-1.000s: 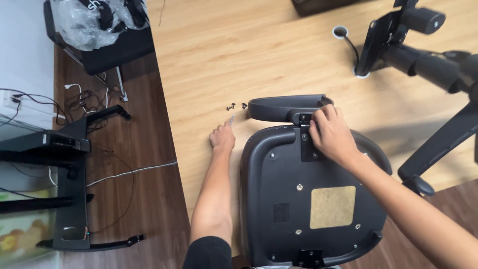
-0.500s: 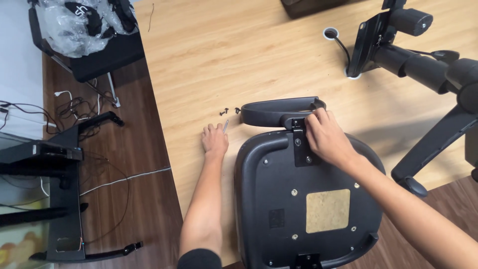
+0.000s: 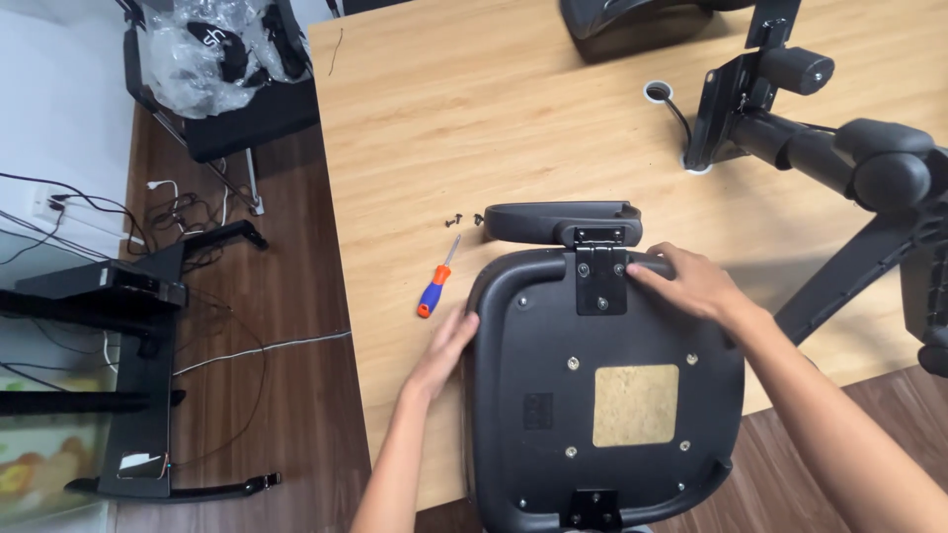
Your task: The person assembles an office chair on a wooden table. They align the seat plate with the seat cushion, drive screws using a screwdriver, attach the seat to the gas lift cylinder and five-star base, and repeatedly tighten fasteners by hand and with the screwdriver while steadying the seat with the other hand.
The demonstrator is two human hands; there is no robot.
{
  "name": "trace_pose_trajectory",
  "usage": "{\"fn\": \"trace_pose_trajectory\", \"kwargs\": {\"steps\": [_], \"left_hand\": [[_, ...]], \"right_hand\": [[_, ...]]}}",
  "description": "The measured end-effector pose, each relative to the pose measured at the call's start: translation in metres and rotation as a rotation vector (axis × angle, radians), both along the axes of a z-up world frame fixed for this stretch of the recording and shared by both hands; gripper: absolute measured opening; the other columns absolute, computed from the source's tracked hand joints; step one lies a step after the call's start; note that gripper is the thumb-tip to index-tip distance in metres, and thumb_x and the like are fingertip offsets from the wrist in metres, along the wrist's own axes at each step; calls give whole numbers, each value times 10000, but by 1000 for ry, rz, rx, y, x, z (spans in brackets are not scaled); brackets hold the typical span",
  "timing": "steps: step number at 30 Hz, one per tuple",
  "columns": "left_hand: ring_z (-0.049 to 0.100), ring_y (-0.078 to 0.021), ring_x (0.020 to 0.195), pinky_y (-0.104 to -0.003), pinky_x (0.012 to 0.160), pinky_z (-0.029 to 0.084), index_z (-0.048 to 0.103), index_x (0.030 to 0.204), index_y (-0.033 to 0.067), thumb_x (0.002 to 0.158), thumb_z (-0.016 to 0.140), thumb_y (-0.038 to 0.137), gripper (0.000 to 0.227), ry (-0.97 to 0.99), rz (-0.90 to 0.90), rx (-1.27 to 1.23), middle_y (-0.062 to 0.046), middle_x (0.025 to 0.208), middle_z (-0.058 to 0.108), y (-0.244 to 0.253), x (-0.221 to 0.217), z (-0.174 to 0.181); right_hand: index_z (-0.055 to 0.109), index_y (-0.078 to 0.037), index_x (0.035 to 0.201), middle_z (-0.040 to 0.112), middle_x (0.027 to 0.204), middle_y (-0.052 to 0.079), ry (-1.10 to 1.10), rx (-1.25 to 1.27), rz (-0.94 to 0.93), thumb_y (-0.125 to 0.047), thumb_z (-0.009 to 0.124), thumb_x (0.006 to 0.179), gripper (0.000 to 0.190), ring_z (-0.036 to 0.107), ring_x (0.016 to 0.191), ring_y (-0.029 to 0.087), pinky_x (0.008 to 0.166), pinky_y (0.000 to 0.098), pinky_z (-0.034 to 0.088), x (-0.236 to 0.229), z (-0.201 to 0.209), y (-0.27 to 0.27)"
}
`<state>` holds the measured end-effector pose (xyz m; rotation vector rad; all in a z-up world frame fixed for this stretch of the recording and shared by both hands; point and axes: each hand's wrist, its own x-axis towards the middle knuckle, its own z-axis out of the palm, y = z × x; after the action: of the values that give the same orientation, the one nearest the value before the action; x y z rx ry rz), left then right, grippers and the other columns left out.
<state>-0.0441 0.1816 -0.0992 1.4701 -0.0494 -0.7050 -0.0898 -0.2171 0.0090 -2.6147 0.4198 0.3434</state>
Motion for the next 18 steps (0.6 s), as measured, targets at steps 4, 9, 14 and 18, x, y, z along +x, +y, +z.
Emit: {"fn": "trace_pose_trajectory", "kwargs": {"steps": [4,9,14,18], "left_hand": [[271,-247,1545,-389,1242,211,238,1611,105,872,695,500,954,-10,-61,-68,-136,1645,339,-4,-31,38],[400,-269,1480,-383,1199,308,269,1593,77,820,757,377,961,-88,26,-57,-158,1578,436,-12,-38,51],[506,-257,1383,-376,1141,397,376,1546,55,853,731,395,849,-130,124,-33,-166,1485,532,-21,-38,40],[549,-243,1329,-366,1105,434,428,1503,61,863,713,393,776,-104,154,-11,-151,1420,576,-23,-35,42]], "right_hand": [[587,-87,1412,687,1260,265,71,-7,-23,-685,644,815,847,659,1204,399,1038,454,507,-6,3,-4],[656,-146,1353,748,1118,246,2,-40,7,-707,622,817,777,714,1099,397,981,468,538,-8,2,-2],[657,-160,1357,760,1073,244,0,-82,28,-726,602,827,777,717,1081,392,959,479,541,-6,-2,-3],[663,-161,1349,762,1068,234,7,-112,54,-757,575,825,799,716,1077,388,969,481,536,-3,1,-3]]}}
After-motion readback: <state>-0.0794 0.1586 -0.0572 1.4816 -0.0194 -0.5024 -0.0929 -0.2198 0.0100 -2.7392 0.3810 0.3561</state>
